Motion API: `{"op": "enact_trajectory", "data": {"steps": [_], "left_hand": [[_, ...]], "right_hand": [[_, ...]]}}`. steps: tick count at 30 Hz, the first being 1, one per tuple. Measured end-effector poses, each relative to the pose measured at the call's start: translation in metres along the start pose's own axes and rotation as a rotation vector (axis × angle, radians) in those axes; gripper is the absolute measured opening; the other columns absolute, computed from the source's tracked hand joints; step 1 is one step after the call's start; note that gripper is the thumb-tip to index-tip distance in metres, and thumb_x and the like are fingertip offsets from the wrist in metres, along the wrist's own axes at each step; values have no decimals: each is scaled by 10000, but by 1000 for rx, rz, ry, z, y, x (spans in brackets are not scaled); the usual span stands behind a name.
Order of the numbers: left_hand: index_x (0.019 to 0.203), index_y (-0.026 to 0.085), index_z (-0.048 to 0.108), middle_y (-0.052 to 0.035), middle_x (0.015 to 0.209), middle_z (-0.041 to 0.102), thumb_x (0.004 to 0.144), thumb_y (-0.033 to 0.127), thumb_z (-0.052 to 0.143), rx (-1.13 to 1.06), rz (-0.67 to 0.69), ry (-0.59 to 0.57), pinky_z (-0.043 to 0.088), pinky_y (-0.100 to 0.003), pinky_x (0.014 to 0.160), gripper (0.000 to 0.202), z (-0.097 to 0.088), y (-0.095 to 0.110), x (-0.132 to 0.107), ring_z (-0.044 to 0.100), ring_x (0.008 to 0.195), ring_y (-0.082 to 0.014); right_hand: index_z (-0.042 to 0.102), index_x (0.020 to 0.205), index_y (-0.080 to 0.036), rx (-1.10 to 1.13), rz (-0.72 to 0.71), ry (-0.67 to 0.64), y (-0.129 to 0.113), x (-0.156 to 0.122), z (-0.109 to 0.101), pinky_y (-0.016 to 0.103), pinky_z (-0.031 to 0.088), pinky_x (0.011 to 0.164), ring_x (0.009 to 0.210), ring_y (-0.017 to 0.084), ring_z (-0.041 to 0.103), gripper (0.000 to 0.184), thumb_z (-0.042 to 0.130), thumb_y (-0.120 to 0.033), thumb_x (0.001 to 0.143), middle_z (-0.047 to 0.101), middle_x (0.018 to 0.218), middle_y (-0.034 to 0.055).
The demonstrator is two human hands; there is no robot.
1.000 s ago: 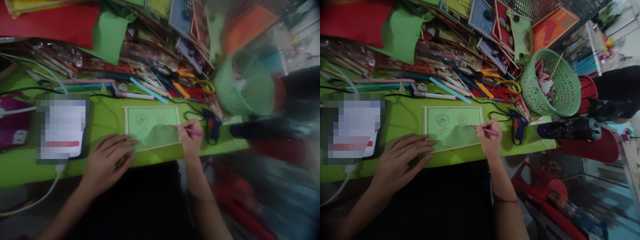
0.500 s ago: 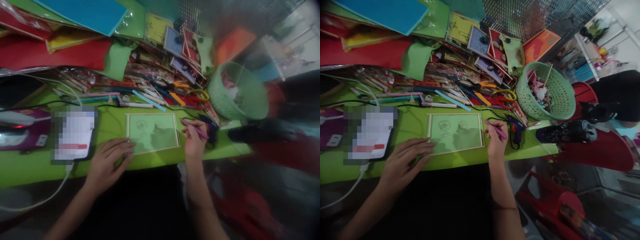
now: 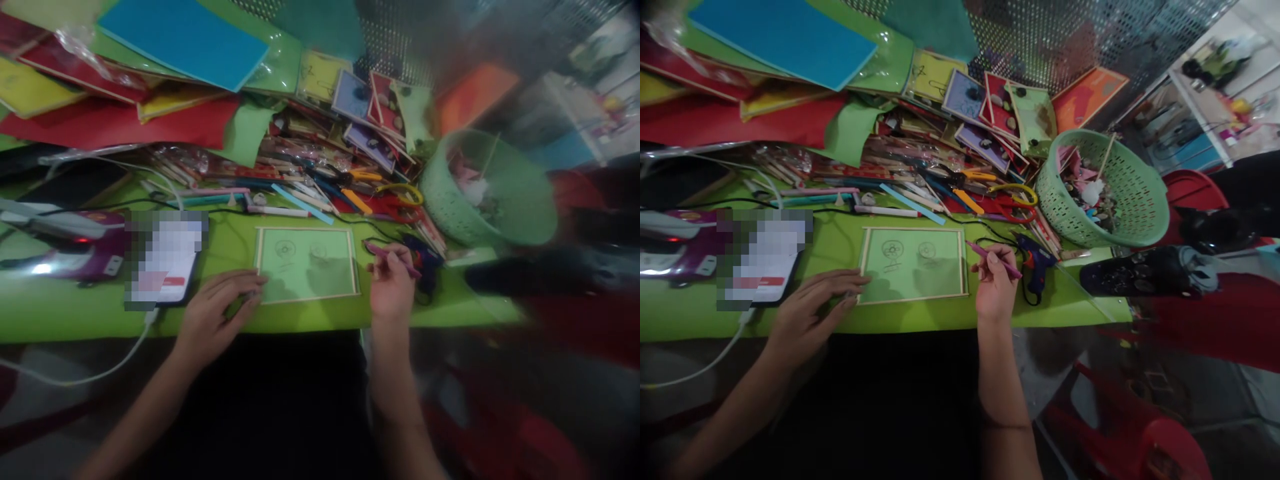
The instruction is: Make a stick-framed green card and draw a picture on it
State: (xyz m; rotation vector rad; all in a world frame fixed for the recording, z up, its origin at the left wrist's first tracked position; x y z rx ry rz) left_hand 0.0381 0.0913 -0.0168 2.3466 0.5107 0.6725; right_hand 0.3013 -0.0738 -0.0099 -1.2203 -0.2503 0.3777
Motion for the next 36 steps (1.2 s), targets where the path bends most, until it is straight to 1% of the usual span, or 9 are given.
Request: {"op": "enact_trajectory", "data": {"steps": [4, 6, 11, 15, 18, 23, 26, 31, 36], "left_hand": [[1055, 274, 663, -12, 1157, 790, 1018, 309, 594, -7, -35, 22, 560, -432, 995, 86, -3, 2, 2, 718, 1151, -232], [1040, 266, 667, -16, 1145, 793, 1021, 340, 589, 7, -54, 12, 568, -428, 988, 109, -4, 4, 4, 729, 1122, -228], [1040, 271, 682, -12, 1129, 798, 1023, 401, 577, 56, -100, -28, 581, -437, 969, 168, -4, 7, 7, 744, 1076, -228], [1055, 259, 692, -29, 1117, 799, 1018, 390, 581, 83, -128, 31, 570, -429, 965, 176, -1, 2, 7, 738, 1074, -229], [1043, 253, 696, -28, 1104, 798, 1019, 378, 582, 77, -119, 74, 566, -411, 956, 171, 2, -1, 7, 738, 1067, -220], [1060, 250, 698, -40, 1132, 788, 1042, 391, 554, 38, -136, 75, 558, -395, 954, 203, 3, -3, 4, 728, 1077, -215], [1079, 248, 703, -41, 1155, 779, 1051, 409, 543, 3, -158, 86, 549, -379, 963, 228, 2, -3, 3, 716, 1098, -212], [1063, 230, 744, -33, 1094, 791, 1033, 457, 556, -15, -198, 153, 545, -349, 915, 296, 2, -6, 2, 723, 1031, -217], [1028, 221, 764, -44, 1047, 795, 1020, 465, 563, -39, -181, 199, 536, -336, 890, 317, 3, -9, 2, 724, 998, -216]], "right_hand": [[611, 868, -250, 51, 59, 9, 2, 2, -4, 226, 515, 576, 547, 92, 462, 219, 714, -426, 787, 529, 684, -62], [608, 873, -251, 63, 68, 5, 2, 2, -6, 226, 513, 574, 562, 97, 481, 235, 713, -445, 793, 531, 697, -57], [602, 873, -263, 66, 67, -54, 5, 4, -5, 242, 509, 566, 498, 93, 403, 219, 681, -463, 832, 500, 655, -69], [605, 877, -265, 86, 76, -54, 8, 6, -7, 252, 509, 562, 504, 98, 405, 221, 676, -470, 837, 509, 660, -62], [607, 889, -266, 101, 75, -70, 10, 8, -8, 256, 506, 559, 498, 97, 398, 215, 656, -472, 853, 510, 664, -63], [625, 896, -254, 179, 88, -94, 16, 12, -8, 241, 470, 548, 506, 85, 410, 203, 671, -441, 831, 528, 684, -66], [613, 917, -253, 195, 68, -107, 19, 15, -8, 243, 459, 551, 512, 85, 431, 197, 657, -432, 845, 547, 689, -71], [635, 895, -241, 260, 73, -81, 23, 19, -7, 223, 447, 527, 544, 81, 493, 195, 697, -397, 796, 575, 681, -73], [661, 845, -229, 308, 82, -51, 20, 19, -5, 204, 459, 510, 524, 73, 502, 164, 724, -366, 783, 592, 637, -77]]}}
Point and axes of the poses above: each hand's wrist, its own x-axis towards the middle knuckle, its own z-axis out of the palm, y = z × x, the point moved 4 cm from there along x, towards the middle knuckle
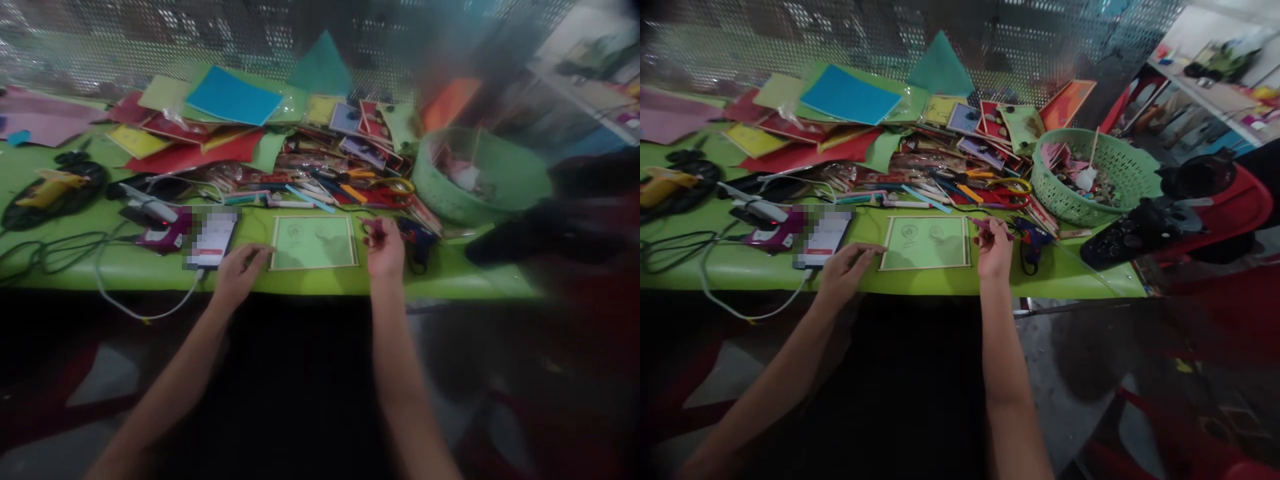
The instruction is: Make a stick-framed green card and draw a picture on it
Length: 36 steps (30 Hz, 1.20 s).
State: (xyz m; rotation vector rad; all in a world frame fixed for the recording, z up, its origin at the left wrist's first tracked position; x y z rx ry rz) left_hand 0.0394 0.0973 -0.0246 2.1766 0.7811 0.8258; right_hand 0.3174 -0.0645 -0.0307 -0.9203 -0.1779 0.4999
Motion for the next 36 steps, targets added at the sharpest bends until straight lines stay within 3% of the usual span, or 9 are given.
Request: {"op": "enact_trajectory", "data": {"steps": [10, 15, 28, 36], "left_hand": [[989, 213, 772, -47, 971, 793, 1001, 429, 582, -39, 40, 55, 513, -319, 813, 288, -2, 0, 2, 709, 904, -196], [1015, 234, 766, -32, 986, 780, 1008, 438, 574, -35, 19, 66, 502, -313, 811, 280, -1, -4, 0, 690, 909, -187], [988, 247, 782, -10, 976, 798, 997, 452, 590, 21, 17, 11, 493, -304, 772, 281, -1, -3, -3, 708, 885, -183], [959, 224, 765, -32, 944, 792, 993, 473, 565, 10, 40, 7, 476, -309, 743, 321, 4, -2, 0, 690, 844, -191]], "right_hand": [[634, 814, -227, -87, -13, 23, 0, 4, 2, 226, 451, 536, 557, 87, 539, 158, 708, -363, 787, 604, 635, -76], [626, 817, -241, -150, -82, -42, 2, 5, 2, 241, 439, 555, 558, 92, 514, 187, 685, -418, 831, 598, 645, -73], [643, 834, -260, -206, -94, -50, 9, 14, -4, 244, 459, 568, 601, 105, 534, 242, 633, -497, 883, 635, 694, -44], [653, 807, -249, -205, -106, -40, 4, 6, 0, 240, 476, 564, 578, 101, 524, 195, 671, -440, 843, 641, 666, -46]]}}
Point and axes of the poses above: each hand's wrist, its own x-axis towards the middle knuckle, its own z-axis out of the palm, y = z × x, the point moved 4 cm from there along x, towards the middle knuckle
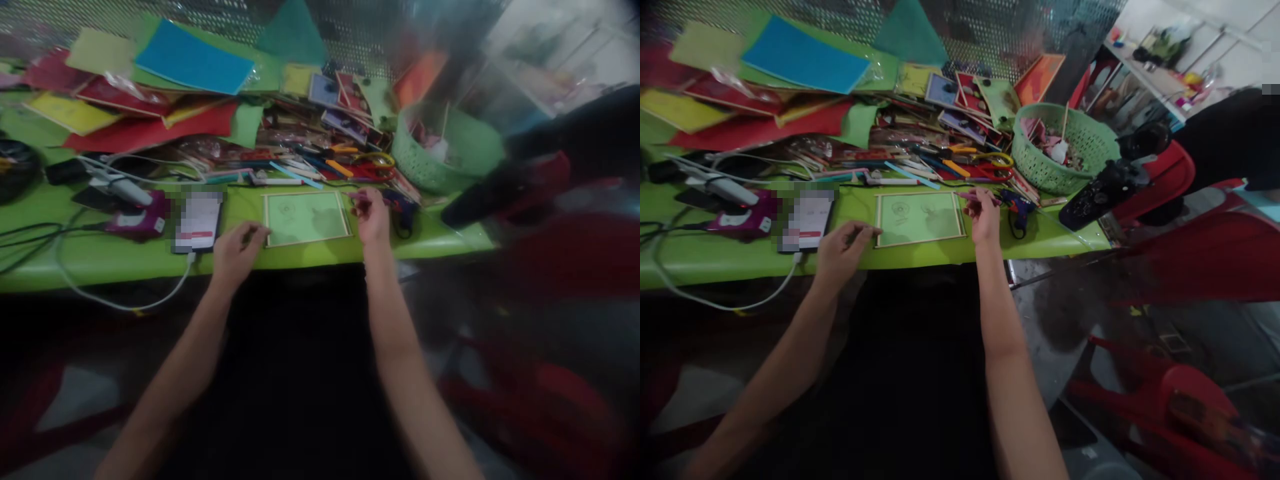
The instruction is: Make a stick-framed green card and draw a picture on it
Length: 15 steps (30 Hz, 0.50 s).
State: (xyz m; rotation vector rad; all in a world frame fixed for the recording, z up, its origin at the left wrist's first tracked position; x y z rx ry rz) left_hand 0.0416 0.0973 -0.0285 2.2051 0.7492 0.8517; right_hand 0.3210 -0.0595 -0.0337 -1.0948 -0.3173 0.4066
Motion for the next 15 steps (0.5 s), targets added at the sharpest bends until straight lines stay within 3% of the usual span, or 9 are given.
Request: {"op": "enact_trajectory", "data": {"steps": [9, 15], "left_hand": [[1027, 217, 754, -49, 938, 779, 992, 439, 594, -87, 7, 77, 505, -308, 748, 276, -2, -3, 0, 680, 814, -179], [1091, 219, 763, -72, 1040, 785, 1027, 431, 553, -142, 34, 94, 532, -333, 856, 304, -5, -1, 0, 690, 936, -198]], "right_hand": [[690, 826, -220, -44, 19, -21, -4, -3, 4, 233, 453, 557, 553, 99, 525, 240, 675, -459, 812, 659, 625, -43], [726, 862, -203, -49, 12, -70, -8, -8, 6, 219, 438, 541, 570, 101, 566, 278, 679, -472, 814, 713, 673, -19]]}}
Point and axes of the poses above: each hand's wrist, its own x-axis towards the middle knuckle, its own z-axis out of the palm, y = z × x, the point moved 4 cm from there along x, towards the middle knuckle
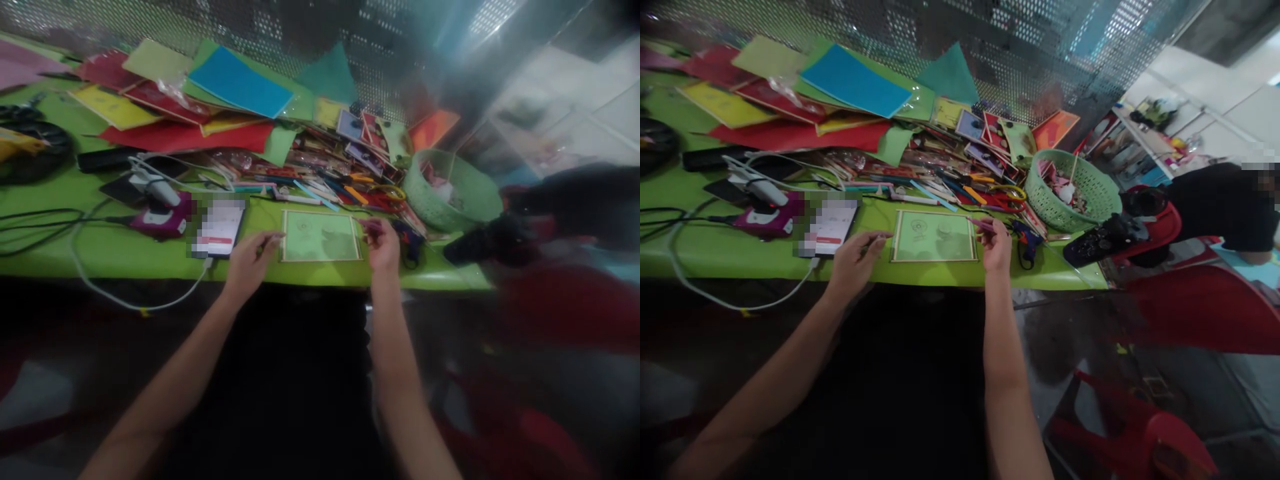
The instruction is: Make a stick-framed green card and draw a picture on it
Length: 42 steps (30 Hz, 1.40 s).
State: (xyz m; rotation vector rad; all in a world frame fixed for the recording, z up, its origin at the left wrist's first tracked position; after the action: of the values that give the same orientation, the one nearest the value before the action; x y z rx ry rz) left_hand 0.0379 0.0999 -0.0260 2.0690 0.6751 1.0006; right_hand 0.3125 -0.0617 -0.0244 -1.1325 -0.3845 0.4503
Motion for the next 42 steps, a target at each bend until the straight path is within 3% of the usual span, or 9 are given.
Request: {"op": "enact_trajectory", "data": {"steps": [7, 10, 14, 18, 21, 36, 42], "left_hand": [[1219, 222, 751, -66, 1087, 782, 1038, 391, 561, -32, 13, -95, 553, -316, 840, 312, 0, 4, 4, 695, 948, -195], [1239, 231, 748, -63, 1125, 784, 1035, 369, 571, -29, 26, -137, 558, -333, 888, 304, 1, 6, 8, 706, 995, -207], [1236, 259, 750, -49, 1088, 786, 1022, 344, 596, -20, 49, -184, 561, -350, 893, 277, 7, 9, 17, 703, 984, -210], [1240, 261, 738, -49, 1054, 778, 1033, 311, 582, -19, 77, -250, 561, -350, 850, 264, 17, 16, 24, 700, 948, -207], [1236, 260, 733, -51, 1060, 776, 1045, 296, 564, -36, 107, -297, 559, -339, 837, 257, 23, 21, 27, 704, 942, -201], [1201, 231, 716, -44, 913, 747, 1076, 307, 516, 128, 359, -365, 488, -338, 736, 248, 31, 32, 32, 656, 831, -208], [1175, 238, 710, -52, 902, 728, 1086, 314, 475, 30, 296, -414, 493, -330, 717, 262, 31, 36, 32, 649, 825, -199]], "right_hand": [[730, 815, -203, -44, -34, 34, -6, -5, 1, 207, 436, 502, 492, 74, 480, 244, 693, -441, 772, 636, 632, -53], [681, 786, -216, -80, -86, 34, -15, -12, 10, 198, 405, 477, 492, 64, 506, 198, 738, -402, 751, 618, 669, -65], [678, 788, -230, -159, -83, -110, -28, -31, 37, 213, 371, 471, 549, 98, 592, 156, 746, -370, 798, 626, 669, -42], [715, 826, -247, -217, -31, -288, -35, -52, 65, 228, 380, 478, 541, 111, 562, 160, 748, -399, 863, 663, 656, -23], [721, 837, -255, -223, -2, -329, -34, -56, 74, 232, 396, 484, 561, 118, 576, 183, 757, -430, 875, 674, 666, -16], [738, 847, -255, -304, 71, -355, -21, -50, 68, 242, 426, 505, 577, 132, 578, 184, 754, -433, 890, 670, 688, -11], [757, 828, -274, -293, 105, -360, -17, -55, 70, 266, 407, 490, 548, 149, 569, 165, 741, -432, 872, 677, 664, -3]]}}
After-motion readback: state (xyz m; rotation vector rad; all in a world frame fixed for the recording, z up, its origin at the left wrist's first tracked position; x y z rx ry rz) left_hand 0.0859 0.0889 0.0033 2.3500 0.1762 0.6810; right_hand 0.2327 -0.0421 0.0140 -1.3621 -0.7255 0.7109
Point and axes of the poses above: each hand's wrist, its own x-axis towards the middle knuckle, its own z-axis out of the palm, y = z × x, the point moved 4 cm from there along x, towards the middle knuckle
